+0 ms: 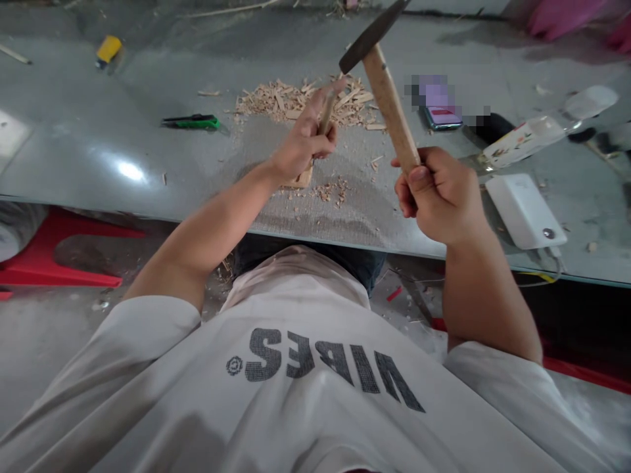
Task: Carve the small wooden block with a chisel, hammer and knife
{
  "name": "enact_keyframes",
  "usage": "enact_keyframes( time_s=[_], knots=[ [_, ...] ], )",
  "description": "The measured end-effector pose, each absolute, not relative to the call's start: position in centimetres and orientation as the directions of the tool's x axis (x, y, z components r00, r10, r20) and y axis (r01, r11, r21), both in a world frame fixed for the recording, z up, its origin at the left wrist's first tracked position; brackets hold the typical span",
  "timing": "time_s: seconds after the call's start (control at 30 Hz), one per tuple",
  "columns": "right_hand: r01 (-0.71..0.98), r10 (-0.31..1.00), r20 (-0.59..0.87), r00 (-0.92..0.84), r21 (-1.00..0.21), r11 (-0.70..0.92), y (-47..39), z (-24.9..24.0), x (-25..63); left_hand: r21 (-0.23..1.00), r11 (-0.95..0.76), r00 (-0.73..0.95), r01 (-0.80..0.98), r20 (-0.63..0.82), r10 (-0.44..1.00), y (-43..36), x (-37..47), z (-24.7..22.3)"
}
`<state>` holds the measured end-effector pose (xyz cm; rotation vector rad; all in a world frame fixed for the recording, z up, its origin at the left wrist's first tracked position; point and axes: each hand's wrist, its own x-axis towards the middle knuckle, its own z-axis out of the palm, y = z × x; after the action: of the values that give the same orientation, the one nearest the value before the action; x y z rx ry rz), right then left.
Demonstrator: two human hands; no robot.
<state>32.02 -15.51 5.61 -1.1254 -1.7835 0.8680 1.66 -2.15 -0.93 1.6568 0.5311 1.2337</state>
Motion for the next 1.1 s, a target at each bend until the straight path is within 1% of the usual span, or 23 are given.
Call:
enact_keyframes(
  time_s=[0.07,0.17,0.33,0.43,0.5,0.6,0.7,0.77,0.93,1.03,1.1],
  knots=[
    [0.305,0.925,0.293,-0.241,-0.882,0.359,-15.1,5.4,32.0,0.88,-0.446,0.39,-0.165,0.474,0.79,-2.3,1.7,-1.0],
    [0.25,0.929,0.27,-0.252,-0.91,0.332,-14.7,5.4,32.1,0.894,-0.432,0.357,-0.119,0.445,0.821,-1.9,2.0,-1.5],
    [0.3,0.932,0.247,-0.267,-0.897,0.324,-14.3,5.8,32.2,0.911,-0.412,0.32,-0.025,0.398,0.86,-1.9,2.1,-1.3],
    [0.309,0.932,0.245,-0.268,-0.894,0.324,-14.4,6.0,32.3,0.906,-0.419,0.362,0.056,0.373,0.854,-2.7,1.5,-0.5],
    [0.309,0.931,0.254,-0.263,-0.892,0.331,-14.6,6.2,32.3,0.888,-0.452,0.394,0.085,0.387,0.834,-3.0,1.2,0.0],
    [0.305,0.931,0.264,-0.251,-0.891,0.335,-14.8,6.4,32.4,0.835,-0.536,0.404,0.123,0.451,0.796,-2.9,1.2,0.3],
    [0.321,0.936,0.245,-0.254,-0.891,0.32,-14.9,6.6,32.4,0.793,-0.587,0.426,0.164,0.48,0.767,-3.0,1.3,0.6],
    [0.334,0.938,0.223,-0.266,-0.892,0.306,-14.9,6.7,32.5,0.805,-0.574,0.435,0.146,0.469,0.768,-3.3,1.3,1.0],
    [0.361,0.938,0.198,-0.284,-0.885,0.296,-14.6,6.8,32.4,0.903,-0.42,0.396,0.085,0.356,0.846,-4.6,1.7,2.1],
    [0.373,0.935,0.212,-0.285,-0.874,0.312,-14.5,6.8,32.3,0.917,-0.397,0.369,-0.043,0.384,0.846,-4.3,2.6,1.6],
    [0.37,0.932,0.227,-0.282,-0.871,0.324,-14.5,6.7,32.3,0.917,-0.388,0.323,-0.091,0.396,0.86,-3.8,2.9,0.8]
  ],
)
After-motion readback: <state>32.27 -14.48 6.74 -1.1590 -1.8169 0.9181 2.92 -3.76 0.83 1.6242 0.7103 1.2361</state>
